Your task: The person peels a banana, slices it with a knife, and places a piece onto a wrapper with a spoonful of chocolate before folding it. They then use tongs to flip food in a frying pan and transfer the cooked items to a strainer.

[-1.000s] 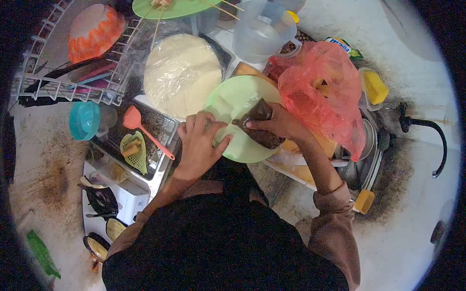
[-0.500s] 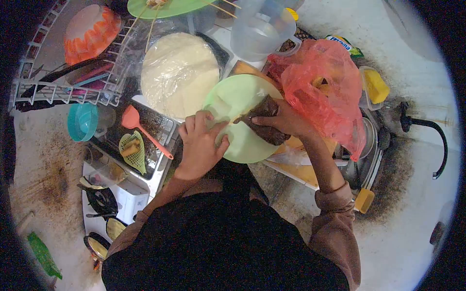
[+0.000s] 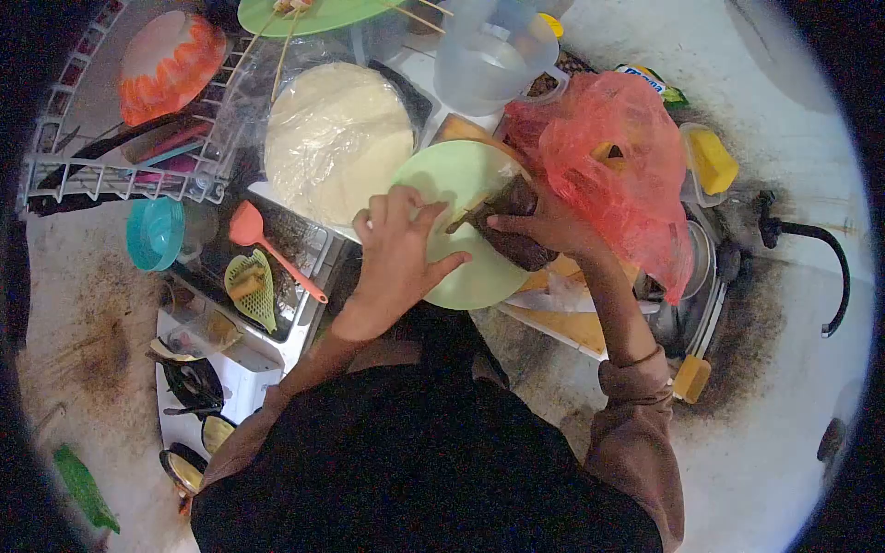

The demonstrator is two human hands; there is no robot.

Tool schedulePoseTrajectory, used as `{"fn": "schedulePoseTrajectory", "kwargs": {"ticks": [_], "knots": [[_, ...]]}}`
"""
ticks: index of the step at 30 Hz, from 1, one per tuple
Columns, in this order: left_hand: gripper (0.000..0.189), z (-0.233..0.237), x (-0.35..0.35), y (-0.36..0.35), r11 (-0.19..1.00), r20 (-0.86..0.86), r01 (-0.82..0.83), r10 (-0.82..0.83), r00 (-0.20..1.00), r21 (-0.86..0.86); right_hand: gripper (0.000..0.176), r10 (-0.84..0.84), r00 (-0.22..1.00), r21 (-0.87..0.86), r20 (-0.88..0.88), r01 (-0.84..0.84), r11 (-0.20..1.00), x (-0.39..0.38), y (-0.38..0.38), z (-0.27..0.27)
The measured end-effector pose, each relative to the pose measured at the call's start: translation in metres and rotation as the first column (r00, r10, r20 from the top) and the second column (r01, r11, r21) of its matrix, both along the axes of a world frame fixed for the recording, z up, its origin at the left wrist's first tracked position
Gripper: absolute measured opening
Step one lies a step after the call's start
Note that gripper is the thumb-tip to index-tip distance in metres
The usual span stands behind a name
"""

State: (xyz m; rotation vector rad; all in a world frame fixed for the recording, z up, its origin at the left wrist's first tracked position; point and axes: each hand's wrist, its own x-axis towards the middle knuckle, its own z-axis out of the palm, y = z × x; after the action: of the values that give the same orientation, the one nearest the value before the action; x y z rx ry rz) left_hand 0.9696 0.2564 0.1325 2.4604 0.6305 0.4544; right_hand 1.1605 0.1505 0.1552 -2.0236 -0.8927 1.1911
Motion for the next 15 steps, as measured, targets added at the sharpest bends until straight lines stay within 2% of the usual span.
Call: {"fn": "schedulePoseTrajectory", "kwargs": {"ticks": [2, 5, 12, 15], "knots": [[0.062, -0.001, 0.011, 0.002, 0.999, 0.018, 0.034, -0.034, 0.999, 0.002, 0.068, -0.026, 1.000, -0.010, -0.004, 0.026, 1.000, 0.000, -0.001, 0.001], [0.063, -0.006, 0.020, 0.005, 0.997, -0.036, 0.073, -0.073, 0.997, 0.004, 0.069, -0.039, 0.999, 0.020, 0.026, 0.039, 0.999, -0.002, -0.003, 0.002], [0.056, -0.020, 0.024, 0.001, 0.993, 0.065, 0.099, -0.102, 0.993, 0.059, 0.068, -0.002, 0.982, 0.033, 0.187, -0.004, 0.999, 0.000, -0.009, -0.001], [0.055, -0.024, 0.024, 0.002, 0.991, 0.064, 0.120, -0.124, 0.990, 0.064, 0.073, -0.031, 0.998, 0.006, 0.046, 0.031, 1.000, 0.007, -0.012, -0.009]]}}
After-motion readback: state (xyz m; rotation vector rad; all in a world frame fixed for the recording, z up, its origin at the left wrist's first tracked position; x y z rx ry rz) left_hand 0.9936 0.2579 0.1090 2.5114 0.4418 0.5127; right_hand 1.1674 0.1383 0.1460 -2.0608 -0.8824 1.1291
